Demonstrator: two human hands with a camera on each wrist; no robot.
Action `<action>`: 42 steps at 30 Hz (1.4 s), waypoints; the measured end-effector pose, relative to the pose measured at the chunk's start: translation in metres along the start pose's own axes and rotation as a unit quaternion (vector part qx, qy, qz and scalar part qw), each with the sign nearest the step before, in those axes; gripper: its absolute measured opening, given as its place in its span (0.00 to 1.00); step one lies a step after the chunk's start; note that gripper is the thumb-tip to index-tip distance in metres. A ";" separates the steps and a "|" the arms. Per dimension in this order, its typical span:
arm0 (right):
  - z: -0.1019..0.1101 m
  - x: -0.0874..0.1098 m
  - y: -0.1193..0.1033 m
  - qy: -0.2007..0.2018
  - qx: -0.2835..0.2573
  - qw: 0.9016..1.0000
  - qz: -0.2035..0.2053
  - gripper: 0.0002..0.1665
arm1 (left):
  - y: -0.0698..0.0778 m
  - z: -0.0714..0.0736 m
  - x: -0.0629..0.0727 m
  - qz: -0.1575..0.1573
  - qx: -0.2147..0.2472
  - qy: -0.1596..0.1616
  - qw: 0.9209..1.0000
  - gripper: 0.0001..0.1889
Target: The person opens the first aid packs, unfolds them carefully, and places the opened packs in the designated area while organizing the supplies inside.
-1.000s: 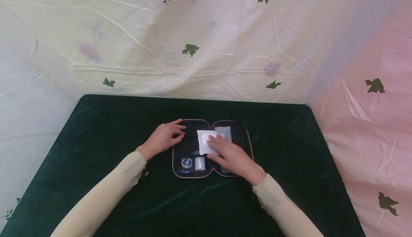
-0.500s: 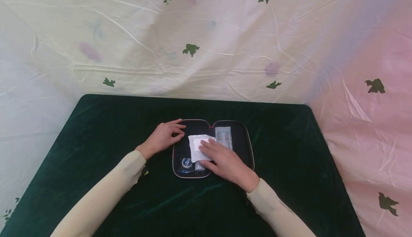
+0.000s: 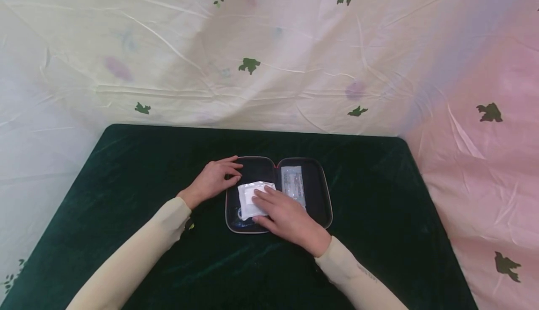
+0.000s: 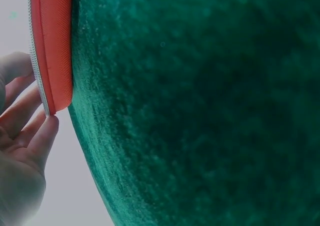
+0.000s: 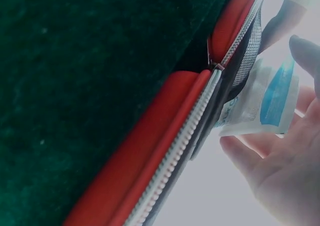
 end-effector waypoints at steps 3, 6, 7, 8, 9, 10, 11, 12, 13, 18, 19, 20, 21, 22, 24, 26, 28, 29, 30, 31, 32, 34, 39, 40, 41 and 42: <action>-0.002 -0.003 -0.001 -0.003 0.002 1.000 0.003 0.35 | 0.000 0.000 0.001 0.001 0.004 0.000 1.000 0.11; -0.003 -0.006 -0.002 -0.005 0.003 1.000 0.001 0.35 | 0.000 -0.001 0.001 0.006 0.007 -0.001 1.000 0.11; -0.004 -0.007 -0.002 -0.006 0.004 1.000 0.000 0.34 | 0.000 -0.001 0.001 0.008 0.007 -0.002 1.000 0.11; -0.004 -0.009 -0.002 -0.007 0.004 1.000 -0.004 0.34 | 0.000 -0.001 0.001 0.009 0.007 -0.002 1.000 0.11; -0.004 -0.010 -0.002 -0.008 0.005 1.000 -0.007 0.34 | 0.000 -0.001 0.002 0.009 0.007 -0.001 1.000 0.10; -0.005 -0.012 -0.002 -0.008 0.006 1.000 -0.010 0.34 | 0.000 -0.001 0.002 0.009 0.007 0.000 1.000 0.10; -0.005 -0.013 -0.002 -0.010 0.008 1.000 -0.012 0.33 | 0.000 -0.001 0.002 0.009 0.006 0.001 1.000 0.10; -0.005 -0.015 -0.002 -0.012 0.008 1.000 -0.016 0.33 | 0.000 -0.002 0.002 0.008 0.005 0.003 1.000 0.10; -0.006 -0.017 -0.001 -0.014 0.010 1.000 -0.019 0.33 | 0.000 -0.002 0.003 0.007 0.005 0.004 1.000 0.10; -0.008 -0.024 0.002 -0.018 0.018 0.999 -0.028 0.34 | 0.001 -0.002 0.003 0.008 0.006 0.000 1.000 0.11; -0.009 -0.025 0.002 -0.018 0.021 0.999 -0.028 0.34 | 0.001 -0.002 0.003 0.009 0.006 -0.001 1.000 0.11; -0.009 -0.026 0.003 -0.018 0.023 0.999 -0.029 0.35 | 0.001 -0.002 0.004 0.009 0.007 -0.002 1.000 0.11; -0.010 -0.027 0.003 -0.018 0.027 0.999 -0.030 0.35 | 0.001 -0.001 0.004 0.010 0.007 -0.003 1.000 0.11; -0.010 -0.029 0.004 -0.019 0.030 0.999 -0.030 0.35 | 0.001 -0.001 0.003 0.011 0.007 -0.003 1.000 0.11; -0.011 -0.032 0.004 -0.021 0.037 0.999 -0.031 0.36 | 0.001 -0.001 0.003 0.012 0.008 -0.004 1.000 0.11; -0.012 -0.034 0.004 -0.023 0.043 0.998 -0.033 0.36 | 0.000 -0.001 0.003 0.013 0.009 -0.006 1.000 0.11; -0.012 -0.037 0.005 -0.025 0.050 0.998 -0.033 0.37 | 0.001 -0.001 0.003 0.013 0.009 -0.007 1.000 0.11; -0.012 -0.038 0.005 -0.025 0.051 0.998 -0.034 0.37 | 0.001 -0.001 0.003 0.013 0.009 -0.007 1.000 0.11; -0.012 -0.039 0.005 -0.024 0.051 0.998 -0.033 0.37 | 0.001 -0.001 0.003 0.012 0.009 -0.006 1.000 0.11; -0.012 -0.039 0.005 -0.022 0.050 0.998 -0.032 0.37 | 0.001 -0.001 0.003 0.012 0.009 -0.006 1.000 0.11; -0.012 -0.039 0.005 -0.019 0.047 0.998 -0.030 0.37 | 0.001 -0.001 0.003 0.011 0.009 -0.006 1.000 0.11; -0.012 -0.037 0.005 -0.008 0.038 0.999 -0.024 0.36 | 0.001 -0.001 0.002 0.010 0.008 -0.006 1.000 0.11; -0.007 -0.025 0.003 0.026 0.019 0.999 -0.014 0.36 | 0.002 -0.001 0.003 0.008 0.007 -0.009 1.000 0.11; -0.006 -0.022 0.002 0.031 0.016 0.999 -0.014 0.36 | 0.002 -0.002 0.003 0.008 0.008 -0.009 1.000 0.11; -0.005 -0.020 0.001 0.033 0.013 0.999 -0.015 0.36 | 0.001 -0.002 0.003 0.008 0.008 -0.008 1.000 0.11; -0.005 -0.018 0.000 0.033 0.012 0.999 -0.015 0.37 | 0.001 -0.001 0.003 0.009 0.009 -0.007 1.000 0.11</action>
Point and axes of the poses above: each hand's wrist, its own x-axis away from the middle knuckle, its own z-axis out of the back of the hand, y = z × x, the point moved 3 cm from there along -x, towards the middle knuckle, and after that the axes turned 9 degrees about -x, right-handed, at the moved point
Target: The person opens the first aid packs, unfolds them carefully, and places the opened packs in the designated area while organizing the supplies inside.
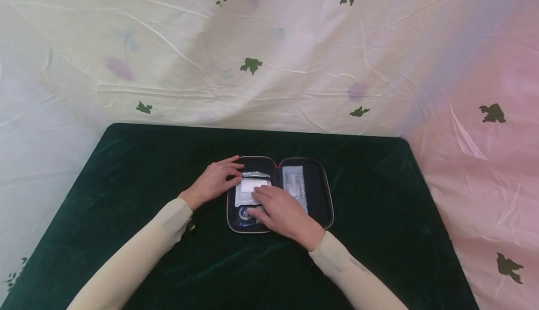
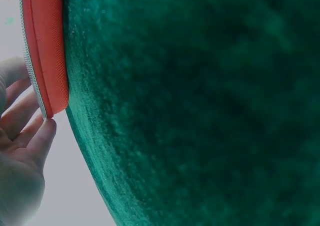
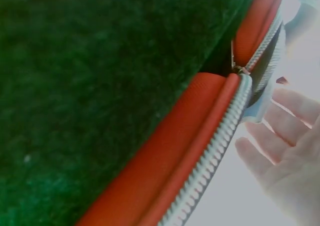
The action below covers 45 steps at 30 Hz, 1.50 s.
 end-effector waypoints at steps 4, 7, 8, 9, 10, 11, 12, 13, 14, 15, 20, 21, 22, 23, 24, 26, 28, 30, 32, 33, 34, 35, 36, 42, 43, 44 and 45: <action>-0.001 0.003 -0.001 -0.020 -0.003 1.000 -0.012 0.40 | -0.001 0.000 0.000 0.002 0.003 0.004 1.000 0.11; -0.004 0.001 0.000 -0.042 -0.002 0.999 -0.026 0.42 | -0.001 0.000 0.000 -0.001 0.004 0.005 1.000 0.11; -0.005 0.001 0.000 -0.048 -0.002 0.998 -0.032 0.43 | -0.001 0.000 0.000 -0.003 0.003 0.004 1.000 0.11; -0.005 0.000 0.000 -0.052 -0.005 0.998 -0.035 0.43 | -0.001 0.000 0.000 -0.004 0.003 0.004 1.000 0.11; -0.006 -0.001 0.001 -0.056 -0.007 0.998 -0.038 0.43 | -0.001 0.000 0.000 -0.005 0.003 0.004 1.000 0.11; -0.006 -0.001 0.001 -0.060 -0.009 0.997 -0.042 0.43 | -0.001 -0.001 0.000 -0.005 0.003 0.004 1.000 0.11; -0.007 -0.002 0.001 -0.062 -0.009 0.997 -0.044 0.44 | 0.000 -0.001 0.000 -0.005 0.004 0.004 1.000 0.11; -0.007 -0.003 0.002 -0.065 -0.008 0.997 -0.046 0.44 | 0.000 -0.001 0.000 -0.006 0.003 0.004 1.000 0.11; -0.007 -0.003 0.002 -0.067 -0.007 0.997 -0.047 0.45 | 0.000 -0.001 0.000 -0.007 0.003 0.004 1.000 0.11; -0.008 -0.004 0.002 -0.068 -0.007 0.996 -0.048 0.45 | 0.000 -0.001 0.000 -0.008 0.003 0.004 1.000 0.11; -0.010 -0.009 0.005 -0.073 0.005 0.996 -0.051 0.46 | 0.000 -0.001 -0.001 -0.016 0.002 0.005 1.000 0.11; -0.010 -0.010 0.006 -0.073 0.007 0.996 -0.051 0.46 | 0.001 -0.001 -0.001 -0.017 0.002 0.005 1.000 0.11; -0.011 -0.011 0.006 -0.073 0.009 0.996 -0.053 0.46 | 0.001 -0.001 0.000 -0.018 0.002 0.005 1.000 0.11; -0.011 -0.012 0.006 -0.074 0.009 0.996 -0.054 0.46 | 0.001 -0.001 0.000 -0.019 0.001 0.005 1.000 0.11; -0.011 -0.013 0.007 -0.075 0.008 0.996 -0.055 0.46 | 0.001 -0.001 0.000 -0.019 0.001 0.005 1.000 0.11; -0.011 -0.014 0.006 -0.078 0.008 0.995 -0.058 0.47 | 0.001 -0.001 0.000 -0.020 -0.001 0.005 1.000 0.11; -0.011 -0.015 0.006 -0.083 0.008 0.995 -0.062 0.48 | 0.001 -0.001 0.000 -0.019 -0.006 0.002 1.000 0.11; -0.012 -0.016 0.004 -0.089 0.007 0.994 -0.066 0.49 | 0.001 -0.001 0.001 -0.019 -0.010 -0.002 1.000 0.11; -0.012 -0.017 0.003 -0.096 0.009 0.993 -0.071 0.50 | 0.001 -0.002 0.001 -0.022 -0.020 -0.005 1.000 0.11; -0.012 -0.017 0.003 -0.100 0.009 0.992 -0.072 0.50 | 0.001 -0.002 0.001 -0.023 -0.023 -0.006 0.999 0.11; -0.013 -0.017 0.002 -0.103 0.009 0.992 -0.073 0.50 | 0.001 -0.003 0.002 -0.026 -0.025 -0.006 0.999 0.11; -0.014 -0.018 0.002 -0.107 0.008 0.991 -0.074 0.51 | 0.001 -0.003 0.002 -0.030 -0.028 -0.005 0.999 0.11; -0.014 -0.018 0.002 -0.112 0.008 0.991 -0.077 0.51 | 0.000 -0.004 0.002 -0.033 -0.032 -0.004 0.999 0.11; -0.015 -0.020 0.001 -0.123 0.002 0.989 -0.079 0.52 | 0.000 -0.006 0.003 -0.044 -0.042 0.004 0.998 0.11; -0.015 -0.020 0.001 -0.121 -0.001 0.990 -0.078 0.51 | 0.000 -0.006 0.003 -0.044 -0.043 0.003 0.998 0.11; -0.014 -0.020 0.001 -0.118 -0.004 0.990 -0.077 0.51 | 0.001 -0.006 0.003 -0.042 -0.043 0.002 0.998 0.12; -0.013 -0.019 0.002 -0.113 -0.009 0.991 -0.075 0.50 | 0.001 -0.006 0.004 -0.040 -0.043 0.000 0.998 0.12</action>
Point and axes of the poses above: each hand's wrist, its own x-axis away from the middle knuckle, its own z-axis out of the back of the hand, y = z × x, the point moved 3 cm from there along -x, towards the middle knuckle, and after that the axes turned 9 degrees about -x, right-handed, at the moved point
